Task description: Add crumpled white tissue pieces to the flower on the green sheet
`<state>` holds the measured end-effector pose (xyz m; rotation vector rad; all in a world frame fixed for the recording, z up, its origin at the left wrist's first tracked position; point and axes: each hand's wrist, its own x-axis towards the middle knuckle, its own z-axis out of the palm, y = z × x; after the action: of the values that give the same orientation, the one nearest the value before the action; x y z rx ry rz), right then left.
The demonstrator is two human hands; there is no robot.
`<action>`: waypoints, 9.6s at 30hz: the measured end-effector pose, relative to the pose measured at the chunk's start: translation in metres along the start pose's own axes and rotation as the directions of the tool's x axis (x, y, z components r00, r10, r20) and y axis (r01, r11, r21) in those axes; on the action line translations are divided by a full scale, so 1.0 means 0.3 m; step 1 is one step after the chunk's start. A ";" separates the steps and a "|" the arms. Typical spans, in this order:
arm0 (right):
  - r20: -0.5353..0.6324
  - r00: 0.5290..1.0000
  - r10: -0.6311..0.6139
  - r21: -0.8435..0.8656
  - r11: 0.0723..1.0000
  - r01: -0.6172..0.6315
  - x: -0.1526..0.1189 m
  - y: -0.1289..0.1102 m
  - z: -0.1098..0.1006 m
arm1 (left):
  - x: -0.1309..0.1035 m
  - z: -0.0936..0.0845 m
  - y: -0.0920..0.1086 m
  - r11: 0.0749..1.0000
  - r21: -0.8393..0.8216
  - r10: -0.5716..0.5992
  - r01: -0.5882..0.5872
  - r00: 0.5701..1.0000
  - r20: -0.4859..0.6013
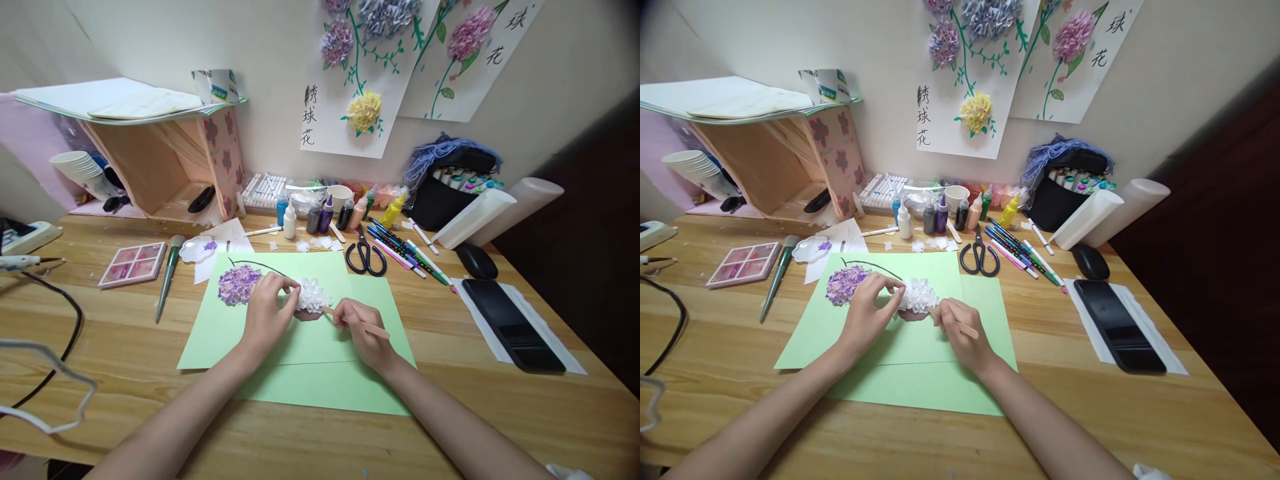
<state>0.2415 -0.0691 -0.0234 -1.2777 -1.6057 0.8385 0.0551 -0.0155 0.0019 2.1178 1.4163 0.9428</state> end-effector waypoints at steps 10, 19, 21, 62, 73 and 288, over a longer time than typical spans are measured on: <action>-0.018 0.996 0.087 0.063 0.994 -0.085 0.011 -0.008 0.007 | -0.002 0.008 -0.001 1.000 -0.007 -0.010 0.010 1.000 -0.004; -0.162 0.948 0.276 0.316 0.924 -0.215 0.061 0.001 0.031 | -0.002 0.015 -0.002 1.000 -0.023 -0.018 0.019 1.000 0.013; -0.153 0.950 0.271 0.350 0.914 -0.204 0.058 0.003 0.026 | -0.001 0.013 -0.002 0.999 -0.028 -0.028 0.029 0.999 0.015; -0.181 0.938 0.294 0.466 0.866 -0.181 0.043 -0.002 0.016 | 0.056 -0.061 0.004 0.970 0.242 0.023 -0.023 1.000 0.003; -0.134 0.949 0.285 0.404 0.890 -0.210 0.059 0.018 0.023 | 0.387 -0.030 0.069 0.864 0.492 -0.038 -0.105 0.962 0.271; -0.260 0.929 0.264 0.436 0.890 -0.132 0.044 0.008 0.002 | 0.295 -0.048 0.124 0.866 0.388 0.098 -0.315 0.868 0.487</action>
<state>0.2410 -0.0558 -0.0226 -1.2069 -0.9882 0.9852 0.0903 0.0510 0.0632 2.6568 1.2545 0.1332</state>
